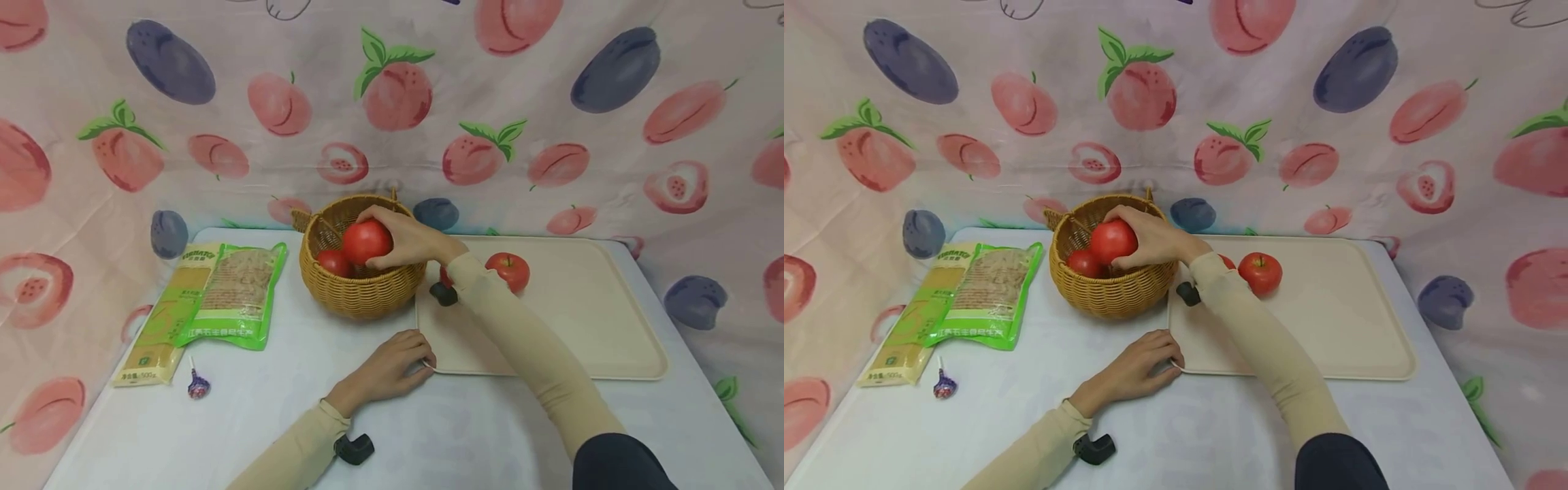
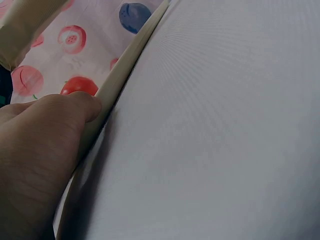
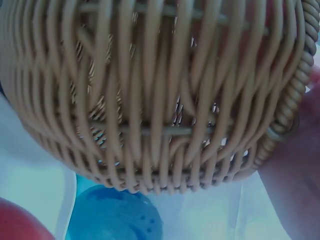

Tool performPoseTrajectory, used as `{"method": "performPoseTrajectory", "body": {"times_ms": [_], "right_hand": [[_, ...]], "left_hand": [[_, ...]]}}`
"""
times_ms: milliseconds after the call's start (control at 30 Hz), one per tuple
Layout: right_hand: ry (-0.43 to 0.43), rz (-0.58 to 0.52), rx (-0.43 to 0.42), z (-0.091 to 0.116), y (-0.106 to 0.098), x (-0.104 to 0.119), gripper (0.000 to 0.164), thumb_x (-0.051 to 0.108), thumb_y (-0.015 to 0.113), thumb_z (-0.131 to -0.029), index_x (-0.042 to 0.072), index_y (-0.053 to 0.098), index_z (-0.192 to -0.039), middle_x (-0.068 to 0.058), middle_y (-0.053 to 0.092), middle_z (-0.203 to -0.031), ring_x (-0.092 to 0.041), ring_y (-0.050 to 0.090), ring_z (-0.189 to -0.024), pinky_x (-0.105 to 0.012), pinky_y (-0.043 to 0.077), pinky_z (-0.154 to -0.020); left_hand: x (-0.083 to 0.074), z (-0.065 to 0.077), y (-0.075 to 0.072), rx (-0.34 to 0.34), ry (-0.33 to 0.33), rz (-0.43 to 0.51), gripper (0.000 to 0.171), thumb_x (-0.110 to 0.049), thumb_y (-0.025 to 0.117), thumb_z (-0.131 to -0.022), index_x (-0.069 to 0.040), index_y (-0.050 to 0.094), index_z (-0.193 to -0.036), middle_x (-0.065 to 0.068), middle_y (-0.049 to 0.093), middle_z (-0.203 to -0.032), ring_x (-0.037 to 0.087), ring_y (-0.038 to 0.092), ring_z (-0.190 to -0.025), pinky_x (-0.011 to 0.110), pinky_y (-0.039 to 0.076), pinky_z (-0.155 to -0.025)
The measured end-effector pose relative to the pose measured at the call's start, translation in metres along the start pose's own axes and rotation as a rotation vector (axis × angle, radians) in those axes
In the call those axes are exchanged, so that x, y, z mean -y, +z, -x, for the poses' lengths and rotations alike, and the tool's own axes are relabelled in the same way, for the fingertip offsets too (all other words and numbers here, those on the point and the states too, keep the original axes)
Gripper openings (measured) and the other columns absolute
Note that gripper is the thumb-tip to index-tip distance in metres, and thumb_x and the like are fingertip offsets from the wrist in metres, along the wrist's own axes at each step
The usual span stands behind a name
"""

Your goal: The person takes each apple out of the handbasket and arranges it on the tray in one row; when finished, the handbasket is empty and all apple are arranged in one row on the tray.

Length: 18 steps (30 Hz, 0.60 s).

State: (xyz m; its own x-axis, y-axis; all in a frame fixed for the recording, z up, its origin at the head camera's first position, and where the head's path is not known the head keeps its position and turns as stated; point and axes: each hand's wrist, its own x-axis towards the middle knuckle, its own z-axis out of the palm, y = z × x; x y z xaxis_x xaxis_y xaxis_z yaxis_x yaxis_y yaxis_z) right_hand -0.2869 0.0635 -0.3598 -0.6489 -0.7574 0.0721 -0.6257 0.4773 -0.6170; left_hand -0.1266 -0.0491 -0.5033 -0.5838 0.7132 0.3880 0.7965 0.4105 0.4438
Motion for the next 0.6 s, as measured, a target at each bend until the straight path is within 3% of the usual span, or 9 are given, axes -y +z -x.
{"method": "performPoseTrajectory", "body": {"times_ms": [367,600], "right_hand": [[-0.025,-0.092,-0.118,0.010,0.001,-0.007,0.073,0.036,0.078,-0.073,0.026,0.037,-0.132,0.007,0.045,-0.133,-0.013,0.048,-0.118,-0.039,0.048,-0.096],[-0.024,-0.172,-0.131,0.020,-0.004,0.008,0.068,0.016,0.079,-0.075,0.012,0.037,-0.128,-0.002,0.042,-0.143,-0.019,0.046,-0.127,-0.042,0.044,-0.102]], "left_hand": [[-0.002,0.000,-0.001,0.007,-0.008,-0.012,0.004,-0.024,0.061,-0.091,-0.023,0.063,-0.094,-0.014,0.057,-0.097,0.003,0.050,-0.099,0.021,0.042,-0.093],[-0.001,0.000,-0.001,0.003,-0.010,-0.016,0.004,-0.024,0.061,-0.091,-0.023,0.063,-0.094,-0.014,0.057,-0.096,0.002,0.050,-0.098,0.021,0.042,-0.093]]}}
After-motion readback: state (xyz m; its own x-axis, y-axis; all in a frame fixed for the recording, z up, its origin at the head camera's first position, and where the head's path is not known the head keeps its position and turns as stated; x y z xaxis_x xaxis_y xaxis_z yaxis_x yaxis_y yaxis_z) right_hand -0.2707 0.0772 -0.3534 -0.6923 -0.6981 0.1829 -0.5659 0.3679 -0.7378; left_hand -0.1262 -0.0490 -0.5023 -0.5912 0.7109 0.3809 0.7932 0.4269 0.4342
